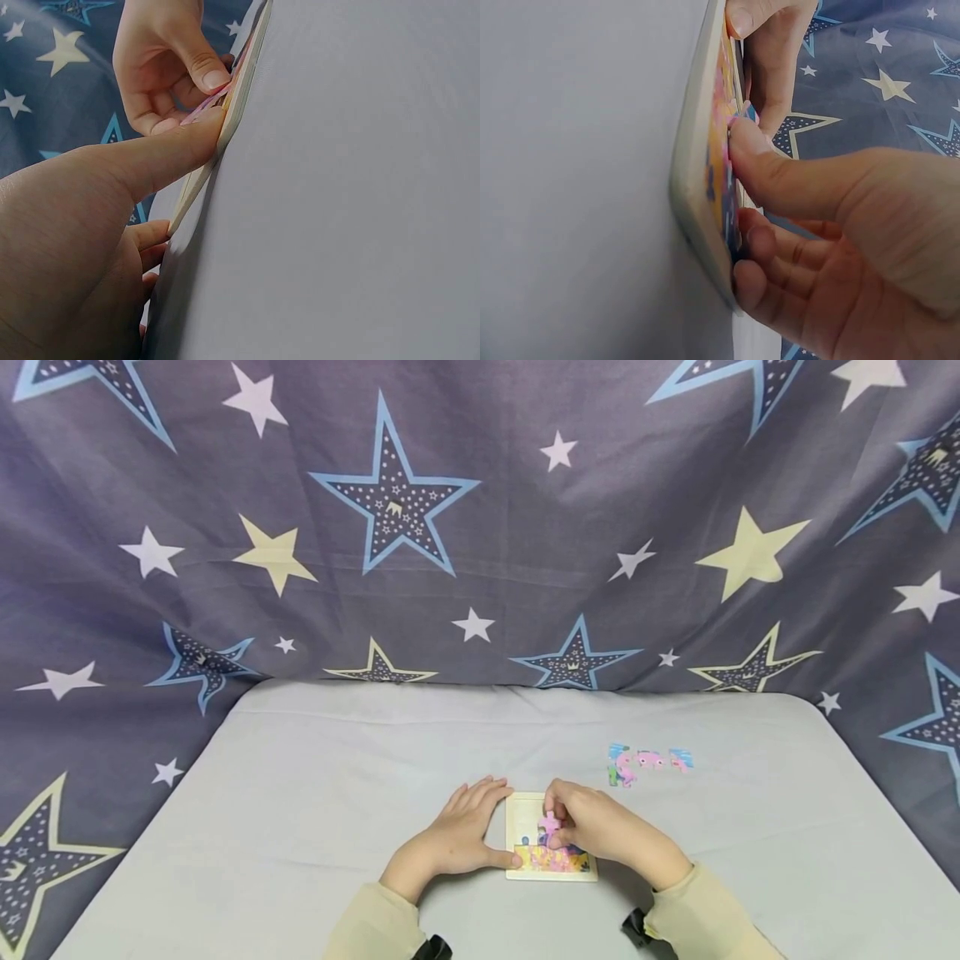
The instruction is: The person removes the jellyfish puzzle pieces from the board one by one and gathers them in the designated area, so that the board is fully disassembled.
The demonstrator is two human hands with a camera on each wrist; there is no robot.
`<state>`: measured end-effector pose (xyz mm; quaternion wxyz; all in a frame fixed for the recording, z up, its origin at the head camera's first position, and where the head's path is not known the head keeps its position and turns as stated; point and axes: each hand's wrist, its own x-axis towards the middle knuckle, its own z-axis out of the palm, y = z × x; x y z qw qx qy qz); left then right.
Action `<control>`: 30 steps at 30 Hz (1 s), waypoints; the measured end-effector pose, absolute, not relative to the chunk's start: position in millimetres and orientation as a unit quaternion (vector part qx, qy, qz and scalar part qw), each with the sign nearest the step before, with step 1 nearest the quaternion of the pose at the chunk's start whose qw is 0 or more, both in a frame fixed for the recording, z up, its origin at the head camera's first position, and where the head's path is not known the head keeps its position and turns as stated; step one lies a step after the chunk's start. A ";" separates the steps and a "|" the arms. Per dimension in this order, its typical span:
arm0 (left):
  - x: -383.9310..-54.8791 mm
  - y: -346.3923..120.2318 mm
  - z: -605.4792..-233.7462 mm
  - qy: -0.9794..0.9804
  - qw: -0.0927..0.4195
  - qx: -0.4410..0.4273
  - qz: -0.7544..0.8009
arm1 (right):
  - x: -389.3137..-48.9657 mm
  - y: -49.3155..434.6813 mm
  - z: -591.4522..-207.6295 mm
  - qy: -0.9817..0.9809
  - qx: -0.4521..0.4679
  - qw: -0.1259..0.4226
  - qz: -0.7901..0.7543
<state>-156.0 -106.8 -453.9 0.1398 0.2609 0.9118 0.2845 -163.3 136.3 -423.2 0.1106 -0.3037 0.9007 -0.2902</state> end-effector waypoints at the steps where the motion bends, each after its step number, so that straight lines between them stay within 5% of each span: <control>1: -156.8 -107.0 -455.8 0.913 0.138 0.261 0.284 | -163.8 136.2 -423.0 0.900 -0.305 0.110 -0.291; 17: -157.6 -106.3 -457.9 0.916 0.140 0.255 0.278 | -167.7 144.8 -411.9 0.877 -0.305 0.145 -0.340; 30: -158.3 -106.7 -461.1 0.916 0.132 0.256 0.280 | -171.4 157.0 -402.5 0.870 -0.316 0.120 -0.360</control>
